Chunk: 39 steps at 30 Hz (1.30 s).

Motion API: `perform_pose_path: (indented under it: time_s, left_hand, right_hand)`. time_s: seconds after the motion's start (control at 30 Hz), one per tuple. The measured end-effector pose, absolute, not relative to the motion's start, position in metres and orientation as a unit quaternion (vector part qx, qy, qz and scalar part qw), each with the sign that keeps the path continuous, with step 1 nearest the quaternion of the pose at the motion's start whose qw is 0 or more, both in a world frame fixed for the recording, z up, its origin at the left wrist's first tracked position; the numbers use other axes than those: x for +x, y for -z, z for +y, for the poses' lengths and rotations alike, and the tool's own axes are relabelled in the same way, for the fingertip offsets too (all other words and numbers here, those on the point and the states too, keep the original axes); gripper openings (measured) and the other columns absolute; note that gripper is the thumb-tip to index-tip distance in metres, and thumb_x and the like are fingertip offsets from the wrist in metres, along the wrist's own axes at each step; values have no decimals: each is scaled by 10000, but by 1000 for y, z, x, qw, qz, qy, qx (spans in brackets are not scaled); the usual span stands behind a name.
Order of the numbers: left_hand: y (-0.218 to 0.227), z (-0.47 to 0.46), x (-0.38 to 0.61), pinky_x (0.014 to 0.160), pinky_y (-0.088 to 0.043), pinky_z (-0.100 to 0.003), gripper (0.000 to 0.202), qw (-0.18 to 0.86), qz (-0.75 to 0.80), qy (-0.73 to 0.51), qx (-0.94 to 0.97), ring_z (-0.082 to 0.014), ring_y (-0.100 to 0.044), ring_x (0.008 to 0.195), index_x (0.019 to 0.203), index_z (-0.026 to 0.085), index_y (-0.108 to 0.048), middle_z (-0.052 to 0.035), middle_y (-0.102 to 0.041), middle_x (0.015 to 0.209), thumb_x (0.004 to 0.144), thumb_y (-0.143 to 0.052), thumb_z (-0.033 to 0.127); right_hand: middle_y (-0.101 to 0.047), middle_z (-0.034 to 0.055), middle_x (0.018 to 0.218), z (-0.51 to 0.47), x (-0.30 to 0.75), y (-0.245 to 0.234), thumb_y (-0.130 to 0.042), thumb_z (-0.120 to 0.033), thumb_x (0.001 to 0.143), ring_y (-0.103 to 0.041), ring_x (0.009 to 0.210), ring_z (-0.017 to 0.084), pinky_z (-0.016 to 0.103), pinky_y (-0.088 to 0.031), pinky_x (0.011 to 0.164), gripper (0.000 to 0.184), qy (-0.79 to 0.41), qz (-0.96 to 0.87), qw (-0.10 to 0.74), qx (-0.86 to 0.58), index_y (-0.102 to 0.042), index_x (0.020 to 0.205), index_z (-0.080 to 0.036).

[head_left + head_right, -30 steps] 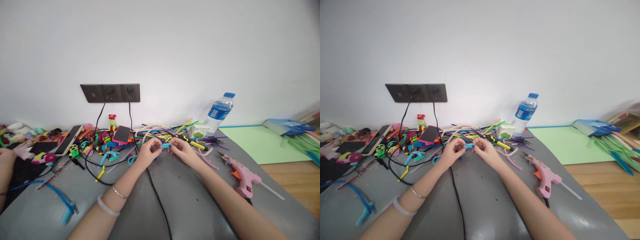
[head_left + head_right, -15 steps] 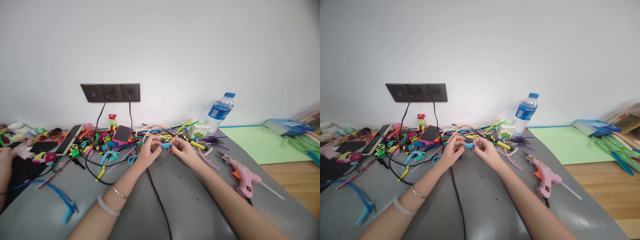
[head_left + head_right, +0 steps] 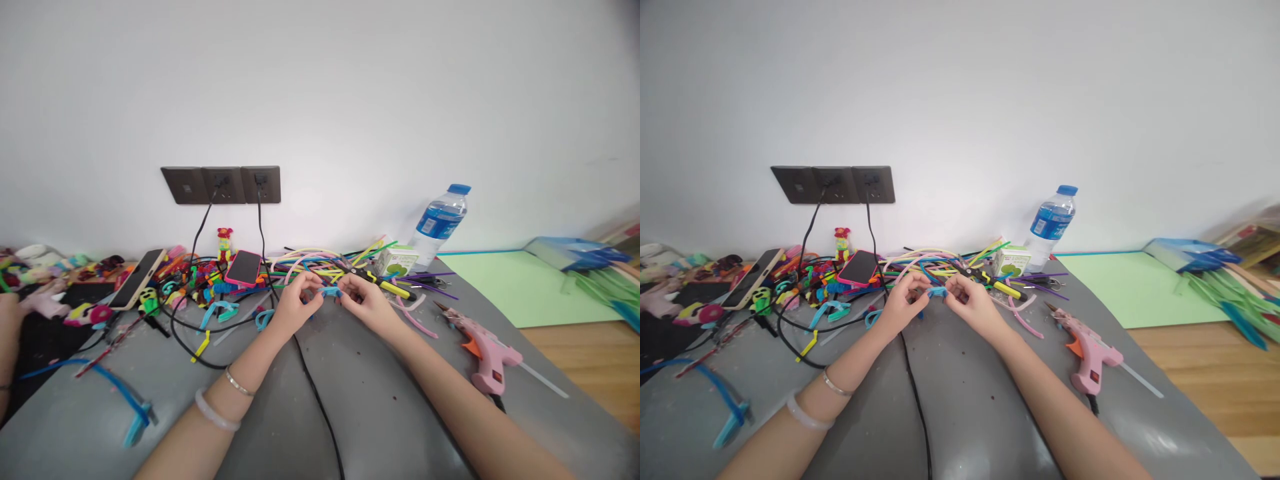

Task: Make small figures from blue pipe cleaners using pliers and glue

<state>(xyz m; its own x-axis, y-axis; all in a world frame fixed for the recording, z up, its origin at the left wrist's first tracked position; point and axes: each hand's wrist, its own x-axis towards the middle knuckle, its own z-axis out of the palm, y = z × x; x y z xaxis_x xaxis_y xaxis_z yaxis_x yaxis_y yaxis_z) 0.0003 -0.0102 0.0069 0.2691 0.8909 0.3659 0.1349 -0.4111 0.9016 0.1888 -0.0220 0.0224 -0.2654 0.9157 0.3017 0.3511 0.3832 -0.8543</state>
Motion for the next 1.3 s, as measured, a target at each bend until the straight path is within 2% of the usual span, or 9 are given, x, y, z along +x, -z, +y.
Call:
perform_pose_path:
  time_s: [0.23,0.43,0.63,1.1,1.3]
  left_hand:
    - [-8,-10,1,556,-410,-209,159,397,374,-478,688,-151,-643,775,939,198,-529,-30,-661,859,788,-567,170]
    - [-7,-11,-1,537,-395,-209,176,401,380,-468,691,-103,-563,606,968,201,-532,-4,-673,815,796,-567,178]
    - [-6,-10,0,564,-409,-204,148,373,375,-467,708,-137,-638,763,915,195,-578,-15,-677,849,771,-581,163]
    - [-5,-8,0,562,-413,-204,113,356,379,-477,709,-127,-621,733,867,183,-602,-15,-661,837,762,-575,149]
    - [-3,-8,0,586,-432,-201,179,365,373,-482,704,-147,-658,812,954,197,-575,-24,-673,890,781,-598,157]
  right_hand:
    - [-601,5,690,-22,189,-22,-525,-249,845,-527,610,146,265,-396,581,59,-360,-722,398,-437,-546,857,-195]
    - [-621,13,708,-21,190,-19,-521,-270,863,-561,634,154,270,-427,607,79,-362,-724,397,-432,-539,864,-193]
    - [-622,22,723,-19,190,-17,-507,-284,867,-576,646,163,281,-449,617,104,-380,-716,398,-430,-546,885,-190]
    - [-624,20,714,-18,192,-16,-522,-289,867,-574,639,158,276,-454,614,121,-357,-724,399,-436,-577,891,-184]
    - [-631,25,729,-19,191,-17,-513,-283,866,-582,642,162,280,-459,614,116,-354,-723,400,-437,-572,889,-187]
